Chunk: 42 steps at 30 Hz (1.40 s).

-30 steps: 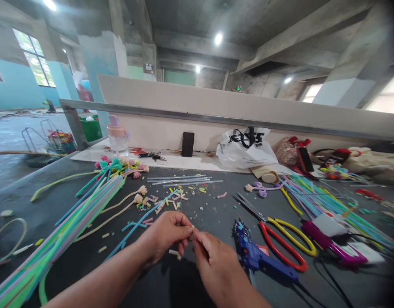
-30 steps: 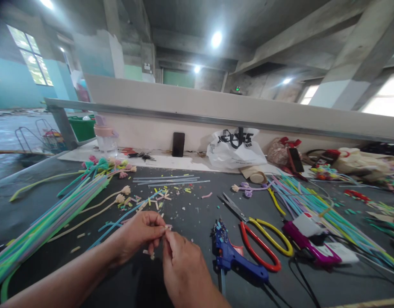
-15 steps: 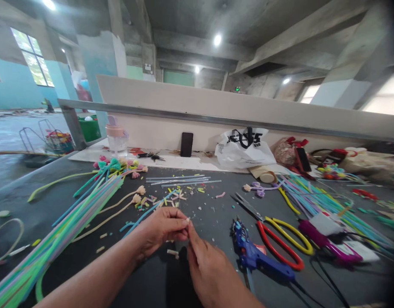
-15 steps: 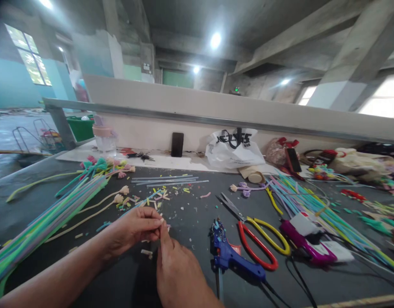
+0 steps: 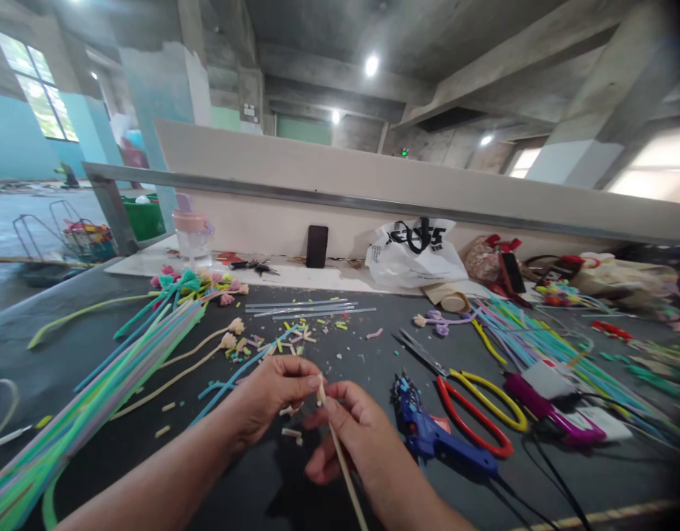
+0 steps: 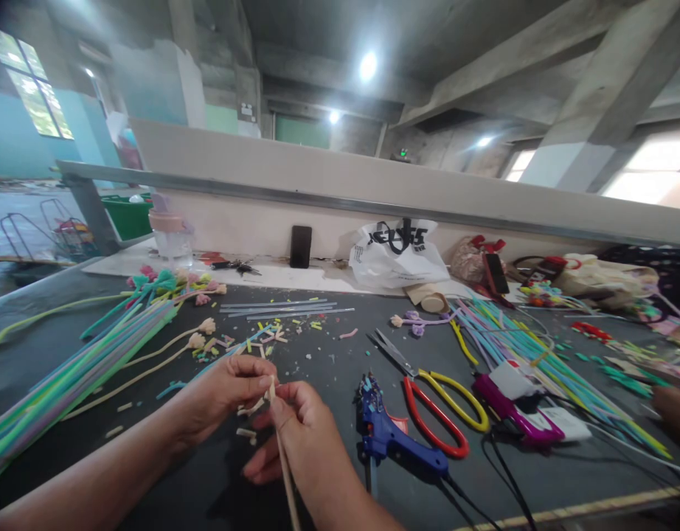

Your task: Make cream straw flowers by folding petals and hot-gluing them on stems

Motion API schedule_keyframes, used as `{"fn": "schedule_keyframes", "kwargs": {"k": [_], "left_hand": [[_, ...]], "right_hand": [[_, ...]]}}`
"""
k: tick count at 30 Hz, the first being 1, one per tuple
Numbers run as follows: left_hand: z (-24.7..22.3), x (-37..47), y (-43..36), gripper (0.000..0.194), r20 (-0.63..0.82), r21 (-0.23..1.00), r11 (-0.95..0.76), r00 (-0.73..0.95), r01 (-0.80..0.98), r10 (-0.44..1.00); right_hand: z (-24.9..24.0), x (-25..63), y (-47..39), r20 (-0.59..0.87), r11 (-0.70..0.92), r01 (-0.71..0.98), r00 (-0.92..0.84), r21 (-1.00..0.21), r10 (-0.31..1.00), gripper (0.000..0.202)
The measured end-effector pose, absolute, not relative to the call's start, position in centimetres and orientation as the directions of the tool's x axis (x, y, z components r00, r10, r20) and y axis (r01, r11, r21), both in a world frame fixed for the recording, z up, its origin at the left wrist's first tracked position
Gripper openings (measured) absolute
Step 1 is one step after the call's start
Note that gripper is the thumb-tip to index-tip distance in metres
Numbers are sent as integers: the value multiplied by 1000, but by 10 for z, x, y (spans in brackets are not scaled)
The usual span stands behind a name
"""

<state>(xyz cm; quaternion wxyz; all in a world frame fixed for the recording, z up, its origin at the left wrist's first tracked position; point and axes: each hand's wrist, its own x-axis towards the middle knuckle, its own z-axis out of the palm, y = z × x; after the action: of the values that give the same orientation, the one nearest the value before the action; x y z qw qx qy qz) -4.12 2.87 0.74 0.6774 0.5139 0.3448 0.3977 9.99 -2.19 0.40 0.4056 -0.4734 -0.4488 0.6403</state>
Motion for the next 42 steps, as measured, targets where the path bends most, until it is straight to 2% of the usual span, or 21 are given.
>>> {"fn": "schedule_keyframes", "kwargs": {"k": [3,8,13,19,26,30,36,39,42], "left_hand": [[6,-40,28,23,-44,974,140,460,-176,887],[0,-40,28,20,-80,948,217,487,-232,869],[-1,-40,28,25,-82,952,215,492,-219,866],[-2,-42,30,27,-54,971,158,479,-180,876],[2,-39,27,27,-23,990,79,428,-115,903],[8,-37,25,21,44,997,-15,401,-75,915],[10,-37,26,14,51,997,-67,381,30,923],[9,-37,26,14,27,999,-32,382,6,924],[7,-35,25,15,-24,996,55,406,-66,913]], "right_hand": [[4,100,-20,-268,-330,-213,-277,-919,923,33],[2,108,-16,-250,-365,-333,-340,-869,907,27],[0,108,-14,-255,-355,-325,-312,-877,915,25],[0,103,-13,-282,-349,-272,-255,-897,925,33],[-1,100,-15,-267,-301,-166,-198,-939,943,38],[-1,99,-14,-267,-291,-126,-174,-949,948,38],[0,100,-12,-282,-285,-3,-150,-958,948,42],[-2,103,-11,-240,-224,116,-148,-968,959,43],[-4,108,-12,-148,-87,340,-158,-936,976,42]]}}
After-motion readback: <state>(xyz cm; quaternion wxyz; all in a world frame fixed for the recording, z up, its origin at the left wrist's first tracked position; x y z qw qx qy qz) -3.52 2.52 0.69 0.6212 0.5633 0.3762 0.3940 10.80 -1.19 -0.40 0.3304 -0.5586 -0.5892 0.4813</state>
